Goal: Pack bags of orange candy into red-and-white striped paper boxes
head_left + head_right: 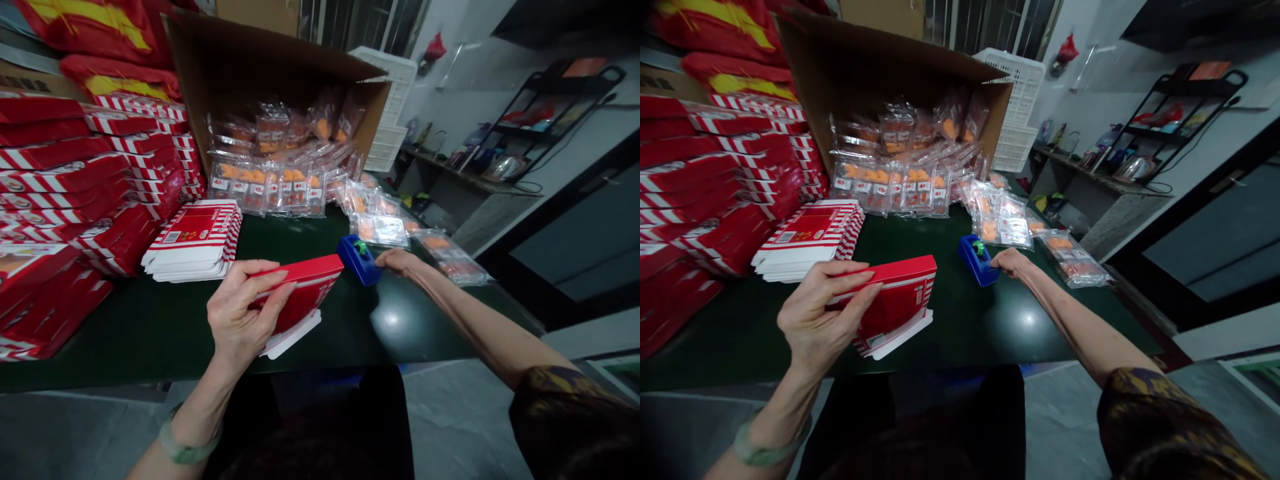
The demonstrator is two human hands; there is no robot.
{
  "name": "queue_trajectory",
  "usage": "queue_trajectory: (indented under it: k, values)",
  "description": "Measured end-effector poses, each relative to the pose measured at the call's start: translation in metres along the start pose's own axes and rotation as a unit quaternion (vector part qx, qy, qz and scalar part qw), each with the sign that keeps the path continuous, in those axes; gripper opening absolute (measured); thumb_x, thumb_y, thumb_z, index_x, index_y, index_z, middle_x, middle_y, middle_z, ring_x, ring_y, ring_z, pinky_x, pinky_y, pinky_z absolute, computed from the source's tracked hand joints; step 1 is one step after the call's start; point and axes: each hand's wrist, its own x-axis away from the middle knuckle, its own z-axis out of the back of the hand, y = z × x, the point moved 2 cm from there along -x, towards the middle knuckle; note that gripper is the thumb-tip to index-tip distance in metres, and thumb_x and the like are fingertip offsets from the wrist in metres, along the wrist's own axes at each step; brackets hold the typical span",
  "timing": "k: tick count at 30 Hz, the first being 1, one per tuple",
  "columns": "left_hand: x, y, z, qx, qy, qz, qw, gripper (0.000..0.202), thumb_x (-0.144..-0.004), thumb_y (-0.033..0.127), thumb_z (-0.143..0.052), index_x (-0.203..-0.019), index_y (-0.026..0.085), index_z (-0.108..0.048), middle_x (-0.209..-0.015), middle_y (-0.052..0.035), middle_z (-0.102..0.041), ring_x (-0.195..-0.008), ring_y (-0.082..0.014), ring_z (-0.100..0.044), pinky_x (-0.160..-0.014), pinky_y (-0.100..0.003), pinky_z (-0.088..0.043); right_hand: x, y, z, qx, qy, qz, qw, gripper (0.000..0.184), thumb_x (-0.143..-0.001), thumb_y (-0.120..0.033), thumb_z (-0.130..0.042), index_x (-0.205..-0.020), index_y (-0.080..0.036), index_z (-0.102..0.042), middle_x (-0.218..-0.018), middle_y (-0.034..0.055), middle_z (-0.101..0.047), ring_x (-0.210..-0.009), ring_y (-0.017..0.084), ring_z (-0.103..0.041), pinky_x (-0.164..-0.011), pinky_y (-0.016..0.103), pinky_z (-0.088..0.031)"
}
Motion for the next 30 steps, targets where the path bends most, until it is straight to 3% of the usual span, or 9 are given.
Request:
queue_trajectory:
  k: [4,8,13,16,20,26,30]
  values:
    - [0.001,-0.001,-0.001,0.005,0.002,-0.004,1.000,0.022,-0.068,0.009,-0.073,-0.086,0.021,-0.068,-0.089,-0.0018,-0.065,-0.077,-0.0135,-0.063,-0.068,-0.028,-0.055,0.002,0.006,-0.009,-0.110,-0.007,-0.021,0.994,0.029,-0.089,-0.031,-0.054,-0.112,-0.013,-0.056,-0.107,0.0070,-0.059,-0.089,0.016,-0.060,-0.075,0.035,-0.053]
    - [0.002,-0.002,-0.001,0.002,0.000,0.002,1.000,0.022,-0.068,0.008,-0.073,-0.086,0.019,-0.068,-0.091,-0.0023,-0.065,-0.079,-0.0132,-0.063,-0.069,-0.028,-0.055,0.012,0.021,-0.025,-0.253,0.034,0.048,0.966,0.025,-0.090,-0.029,-0.053,-0.108,-0.013,-0.056,-0.101,0.0053,-0.060,-0.083,0.013,-0.060,-0.070,0.031,-0.053]
    - [0.002,-0.002,0.000,-0.013,0.000,0.006,1.000,0.019,-0.069,0.008,-0.072,-0.086,0.018,-0.067,-0.090,-0.0020,-0.064,-0.079,-0.0125,-0.063,-0.069,-0.027,-0.055,0.026,0.050,-0.046,-0.364,0.079,0.118,0.921,0.010,-0.088,-0.025,-0.055,-0.085,-0.016,-0.056,-0.082,-0.0020,-0.058,-0.074,0.008,-0.059,-0.067,0.022,-0.052]
    - [0.001,-0.002,0.000,-0.023,-0.001,0.011,1.000,0.018,-0.070,0.009,-0.071,-0.085,0.018,-0.067,-0.090,-0.0022,-0.065,-0.079,-0.0127,-0.064,-0.071,-0.028,-0.055,0.025,0.065,-0.060,-0.358,0.078,0.107,0.924,0.015,-0.088,-0.028,-0.055,-0.090,-0.013,-0.057,-0.083,0.0000,-0.059,-0.071,0.009,-0.059,-0.062,0.023,-0.051]
    - [0.001,-0.002,-0.001,-0.037,0.003,0.010,0.999,0.019,-0.069,0.009,-0.072,-0.085,0.017,-0.067,-0.090,-0.0026,-0.066,-0.080,-0.0129,-0.064,-0.073,-0.029,-0.055,0.014,0.072,-0.073,-0.292,0.056,0.055,0.953,0.026,-0.090,-0.032,-0.053,-0.107,-0.013,-0.057,-0.098,0.0049,-0.061,-0.079,0.013,-0.060,-0.067,0.029,-0.053]
    - [0.002,0.003,-0.004,-0.037,0.009,0.012,0.999,0.014,-0.071,0.012,-0.071,-0.083,0.017,-0.067,-0.088,-0.0021,-0.065,-0.079,-0.0128,-0.064,-0.071,-0.029,-0.055,0.004,0.063,-0.067,-0.190,0.063,0.032,0.979,0.031,-0.089,-0.033,-0.054,-0.114,-0.014,-0.055,-0.112,0.0076,-0.058,-0.094,0.018,-0.059,-0.079,0.037,-0.052]
    - [0.004,0.006,-0.005,-0.030,0.020,0.019,0.999,0.013,-0.072,0.012,-0.070,-0.084,0.017,-0.067,-0.088,-0.0026,-0.063,-0.078,-0.0123,-0.063,-0.068,-0.027,-0.054,0.028,0.053,-0.060,-0.162,0.076,0.066,0.982,0.024,-0.089,-0.032,-0.055,-0.105,-0.015,-0.058,-0.102,0.0051,-0.060,-0.086,0.014,-0.060,-0.073,0.030,-0.052]
